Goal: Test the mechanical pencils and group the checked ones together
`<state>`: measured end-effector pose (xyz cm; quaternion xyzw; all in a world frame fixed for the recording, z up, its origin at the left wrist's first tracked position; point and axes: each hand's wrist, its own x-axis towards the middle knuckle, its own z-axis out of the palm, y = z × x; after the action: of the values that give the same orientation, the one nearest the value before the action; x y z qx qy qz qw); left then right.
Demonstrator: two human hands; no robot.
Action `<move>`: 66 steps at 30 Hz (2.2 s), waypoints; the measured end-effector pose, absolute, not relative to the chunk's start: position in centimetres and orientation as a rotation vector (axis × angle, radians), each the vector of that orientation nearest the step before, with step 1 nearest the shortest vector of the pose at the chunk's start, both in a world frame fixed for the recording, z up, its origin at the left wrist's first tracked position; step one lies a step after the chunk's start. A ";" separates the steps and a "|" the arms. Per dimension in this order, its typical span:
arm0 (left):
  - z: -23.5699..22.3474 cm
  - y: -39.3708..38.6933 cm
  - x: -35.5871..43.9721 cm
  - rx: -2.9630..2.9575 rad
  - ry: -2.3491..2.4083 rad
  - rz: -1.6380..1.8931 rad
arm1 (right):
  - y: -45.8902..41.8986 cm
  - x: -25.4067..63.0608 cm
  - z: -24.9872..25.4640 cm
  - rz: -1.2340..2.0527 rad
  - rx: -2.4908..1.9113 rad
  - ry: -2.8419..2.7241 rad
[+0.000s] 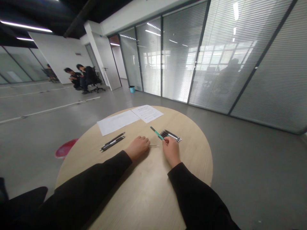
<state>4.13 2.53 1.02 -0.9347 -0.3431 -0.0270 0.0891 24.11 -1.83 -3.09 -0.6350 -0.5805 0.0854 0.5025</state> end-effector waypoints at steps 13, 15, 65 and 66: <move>1.1 3.6 -0.6 -2.698 -1.439 -0.558 | -1.9 24.6 -3.3 0.324 -1.439 -1.236; 0.6 3.9 -0.9 -2.737 -1.427 -0.651 | -2.0 24.5 -3.3 0.324 -1.447 -1.257; 1.2 -1.0 -2.9 -2.790 -1.700 -1.290 | -2.0 24.1 -3.5 0.467 -1.315 -1.390; 1.1 -0.9 -2.9 -2.773 -1.708 -1.316 | -2.0 24.2 -3.5 0.457 -1.315 -1.392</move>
<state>-2.93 -0.87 1.13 -0.7759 -0.4779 -0.3684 -0.1842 24.17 -1.96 -3.45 -0.5563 -0.5890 0.1932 0.5534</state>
